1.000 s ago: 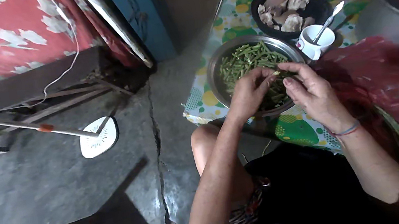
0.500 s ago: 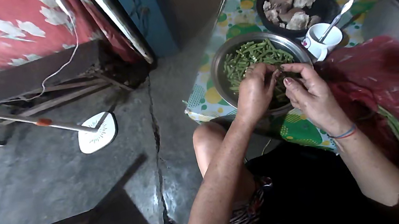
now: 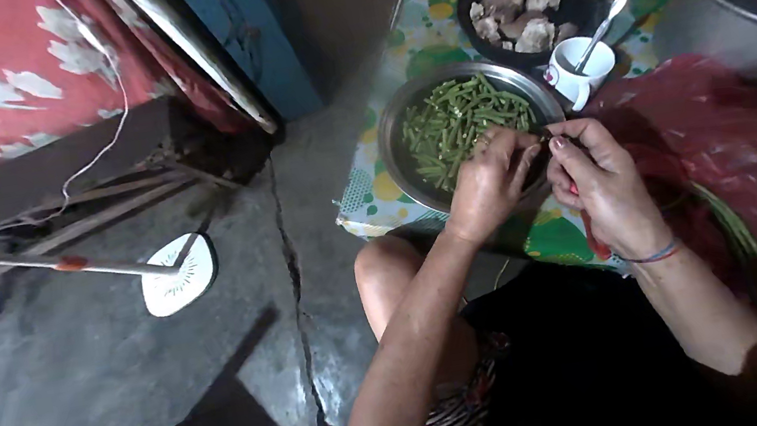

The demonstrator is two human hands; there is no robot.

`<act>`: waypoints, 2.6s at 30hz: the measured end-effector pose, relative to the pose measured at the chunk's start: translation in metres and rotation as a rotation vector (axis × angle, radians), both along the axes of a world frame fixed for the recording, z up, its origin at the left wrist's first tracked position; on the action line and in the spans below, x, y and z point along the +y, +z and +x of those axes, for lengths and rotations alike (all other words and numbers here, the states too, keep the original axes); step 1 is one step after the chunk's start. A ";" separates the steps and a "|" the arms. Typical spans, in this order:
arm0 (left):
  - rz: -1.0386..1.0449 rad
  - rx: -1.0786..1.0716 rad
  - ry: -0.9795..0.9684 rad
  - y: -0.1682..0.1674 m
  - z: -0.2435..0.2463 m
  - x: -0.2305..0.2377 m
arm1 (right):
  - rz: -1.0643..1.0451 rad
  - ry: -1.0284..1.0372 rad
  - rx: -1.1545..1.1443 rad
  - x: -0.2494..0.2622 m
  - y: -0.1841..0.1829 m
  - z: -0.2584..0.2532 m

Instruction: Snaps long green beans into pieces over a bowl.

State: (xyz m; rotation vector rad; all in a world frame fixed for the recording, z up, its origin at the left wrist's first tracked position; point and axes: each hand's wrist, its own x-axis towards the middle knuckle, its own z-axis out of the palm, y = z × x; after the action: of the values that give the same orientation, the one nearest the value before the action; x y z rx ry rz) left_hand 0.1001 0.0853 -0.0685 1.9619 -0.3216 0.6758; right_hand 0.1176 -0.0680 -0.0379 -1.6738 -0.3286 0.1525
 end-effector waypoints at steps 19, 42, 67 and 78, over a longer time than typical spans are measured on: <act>-0.684 0.192 -0.077 0.010 -0.011 0.030 | 0.457 -0.042 0.474 -0.020 -0.003 -0.005; 0.288 0.458 0.507 -0.003 0.000 0.029 | -1.196 -0.277 0.150 -0.190 -0.006 0.048; -0.254 0.483 -0.121 0.028 -0.043 -0.097 | -0.907 -0.367 -0.065 -0.221 0.015 0.018; -1.160 0.798 -0.159 0.073 -0.022 -0.135 | -0.748 -0.089 -0.397 -0.135 0.029 -0.098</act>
State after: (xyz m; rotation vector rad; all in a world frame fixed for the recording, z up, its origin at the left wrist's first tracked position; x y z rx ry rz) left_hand 0.0778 -0.0492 0.0047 0.9232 0.3565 -0.1051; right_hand 0.0194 -0.2027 -0.0087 -2.4618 -0.5352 -0.1494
